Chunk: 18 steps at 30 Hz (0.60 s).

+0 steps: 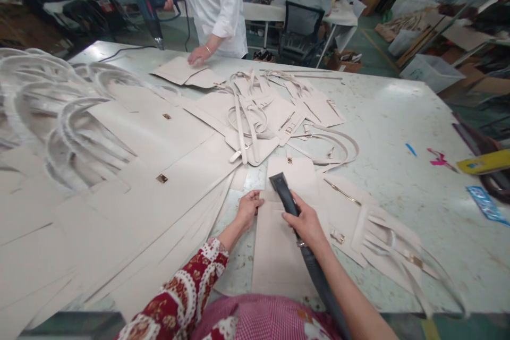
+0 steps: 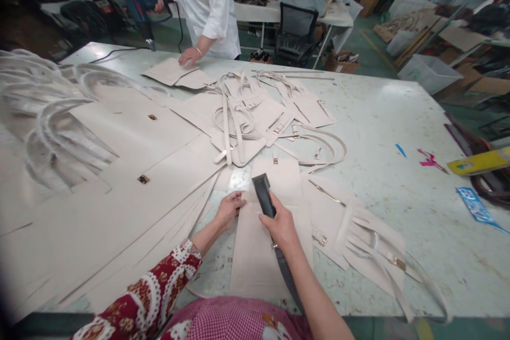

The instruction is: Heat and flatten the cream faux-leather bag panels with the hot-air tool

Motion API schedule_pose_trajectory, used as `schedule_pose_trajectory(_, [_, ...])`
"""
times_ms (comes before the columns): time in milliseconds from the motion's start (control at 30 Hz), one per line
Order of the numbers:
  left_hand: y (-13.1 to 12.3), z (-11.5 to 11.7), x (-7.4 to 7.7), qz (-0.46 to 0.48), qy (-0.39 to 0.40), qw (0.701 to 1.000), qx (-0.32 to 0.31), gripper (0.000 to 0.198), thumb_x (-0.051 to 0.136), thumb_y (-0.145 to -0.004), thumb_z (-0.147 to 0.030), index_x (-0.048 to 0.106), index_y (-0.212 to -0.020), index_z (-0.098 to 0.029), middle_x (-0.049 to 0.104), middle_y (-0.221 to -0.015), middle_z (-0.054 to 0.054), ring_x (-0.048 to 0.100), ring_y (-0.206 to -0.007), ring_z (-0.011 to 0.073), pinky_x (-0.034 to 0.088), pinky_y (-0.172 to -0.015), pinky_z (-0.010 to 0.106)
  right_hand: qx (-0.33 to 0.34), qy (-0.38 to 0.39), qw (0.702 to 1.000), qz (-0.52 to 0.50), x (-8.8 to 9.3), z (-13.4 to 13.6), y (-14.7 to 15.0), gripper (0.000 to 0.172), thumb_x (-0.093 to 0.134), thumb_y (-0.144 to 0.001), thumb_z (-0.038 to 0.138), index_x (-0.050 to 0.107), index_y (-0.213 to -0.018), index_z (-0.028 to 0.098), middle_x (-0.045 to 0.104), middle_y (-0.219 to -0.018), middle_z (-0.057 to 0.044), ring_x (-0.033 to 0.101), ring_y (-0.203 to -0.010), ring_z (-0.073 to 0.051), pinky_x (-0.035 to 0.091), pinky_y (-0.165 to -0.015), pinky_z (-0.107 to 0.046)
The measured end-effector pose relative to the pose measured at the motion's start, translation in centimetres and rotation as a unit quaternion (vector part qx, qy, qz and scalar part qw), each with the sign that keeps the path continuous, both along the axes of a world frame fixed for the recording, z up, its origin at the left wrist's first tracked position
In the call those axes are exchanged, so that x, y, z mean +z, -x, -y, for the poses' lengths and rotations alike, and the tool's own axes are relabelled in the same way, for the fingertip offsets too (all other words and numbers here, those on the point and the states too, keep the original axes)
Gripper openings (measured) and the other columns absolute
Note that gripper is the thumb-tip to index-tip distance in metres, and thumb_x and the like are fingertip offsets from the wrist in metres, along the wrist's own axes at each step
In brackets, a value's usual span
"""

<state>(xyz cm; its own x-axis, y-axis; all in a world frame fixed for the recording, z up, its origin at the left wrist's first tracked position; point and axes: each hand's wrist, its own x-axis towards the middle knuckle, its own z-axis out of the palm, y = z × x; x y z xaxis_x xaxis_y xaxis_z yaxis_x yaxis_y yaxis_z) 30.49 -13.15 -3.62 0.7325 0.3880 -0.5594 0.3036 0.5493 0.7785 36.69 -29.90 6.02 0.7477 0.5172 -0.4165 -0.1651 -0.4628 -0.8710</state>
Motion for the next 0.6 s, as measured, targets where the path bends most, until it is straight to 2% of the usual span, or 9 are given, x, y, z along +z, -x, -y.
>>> schedule_pose_trajectory(133, [4.7, 2.2, 0.5, -0.025, -0.01, 0.999, -0.047, 0.035, 0.06, -0.054, -0.009, 0.053, -0.087, -0.014, 0.061, -0.069, 0.001, 0.057, -0.057, 0.0132, 0.04, -0.047, 0.019, -0.046, 0.022, 0.998, 0.027, 0.9, 3.2, 0.2, 0.071, 0.057, -0.068, 0.028, 0.032, -0.134, 0.019, 0.057, -0.072, 0.0, 0.05, -0.05, -0.011, 0.043, -0.044, -0.022])
schedule_pose_trajectory(200, [7.0, 3.2, 0.1, -0.026, -0.078, 0.994, -0.078, 0.031, 0.056, -0.053, -0.006, 0.051, -0.082, -0.014, 0.061, -0.07, 0.001, 0.058, -0.06, 0.0139, 0.041, -0.047, 0.019, -0.062, 0.041, 0.997, 0.027, 1.3, 5.6, 1.1, 0.071, 0.059, -0.067, 0.029, 0.034, -0.133, 0.021, 0.057, -0.069, 0.002, 0.051, -0.049, -0.011, 0.043, -0.043, -0.022])
schedule_pose_trajectory(267, [7.8, 3.6, -0.7, -0.019, -0.175, 0.979, -0.105, 0.028, 0.053, -0.052, -0.003, 0.051, -0.078, -0.013, 0.06, -0.07, 0.001, 0.058, -0.061, 0.0131, 0.042, -0.049, 0.019, -0.073, 0.059, 0.995, 0.017, 1.4, 7.9, 2.5, 0.072, 0.06, -0.066, 0.029, 0.035, -0.132, 0.022, 0.058, -0.071, 0.002, 0.051, -0.048, -0.011, 0.043, -0.042, -0.023])
schedule_pose_trajectory(367, [5.5, 3.3, -1.9, -0.011, -0.253, 0.96, -0.119, 0.024, 0.05, -0.054, -0.001, 0.053, -0.075, -0.011, 0.06, -0.07, 0.002, 0.057, -0.063, 0.0123, 0.044, -0.054, 0.02, -0.065, 0.08, 0.995, -0.011, 1.3, 10.8, 5.2, 0.074, 0.06, -0.065, 0.027, 0.034, -0.133, 0.019, 0.063, -0.082, -0.001, 0.055, -0.053, -0.013, 0.046, -0.047, -0.025])
schedule_pose_trajectory(433, [2.8, 2.8, -2.3, 0.002, -0.277, 0.953, -0.12, 0.027, 0.048, -0.058, -0.001, 0.054, -0.082, -0.011, 0.06, -0.077, 0.003, 0.057, -0.068, 0.0125, 0.046, -0.062, 0.022, -0.047, 0.078, 0.995, -0.026, 1.3, 12.4, 6.9, 0.073, 0.06, -0.064, 0.024, 0.036, -0.133, 0.016, 0.063, -0.101, -0.005, 0.061, -0.076, -0.019, 0.05, -0.066, -0.03])
schedule_pose_trajectory(500, [0.3, 2.3, -2.1, 0.022, -0.311, 0.941, -0.13, 0.037, 0.047, -0.062, -0.002, 0.054, -0.097, -0.012, 0.06, -0.086, 0.004, 0.057, -0.077, 0.0134, 0.046, -0.072, 0.026, -0.013, 0.058, 0.997, -0.044, 1.4, 13.7, 8.4, 0.071, 0.059, -0.062, 0.019, 0.04, -0.13, 0.014, 0.056, -0.12, -0.007, 0.052, -0.106, -0.023, 0.042, -0.089, -0.032])
schedule_pose_trajectory(533, [-0.5, 2.2, -1.9, 0.032, -0.329, 0.934, -0.139, 0.044, 0.049, -0.062, -0.003, 0.052, -0.105, -0.013, 0.059, -0.092, 0.005, 0.056, -0.082, 0.0144, 0.044, -0.077, 0.028, 0.009, 0.044, 0.997, -0.055, 1.5, 14.1, 9.1, 0.07, 0.058, -0.061, 0.017, 0.042, -0.129, 0.014, 0.053, -0.124, -0.006, 0.047, -0.114, -0.023, 0.036, -0.096, -0.032])
schedule_pose_trajectory(600, [-1.3, 2.0, -1.3, 0.056, -0.358, 0.917, -0.167, 0.063, 0.055, -0.059, -0.005, 0.046, -0.12, -0.017, 0.055, -0.101, 0.005, 0.052, -0.092, 0.0172, 0.04, -0.087, 0.032, 0.048, 0.024, 0.995, -0.084, 1.5, 14.6, 10.3, 0.069, 0.056, -0.06, 0.014, 0.044, -0.128, 0.016, 0.057, -0.119, -0.005, 0.047, -0.114, -0.023, 0.035, -0.097, -0.033])
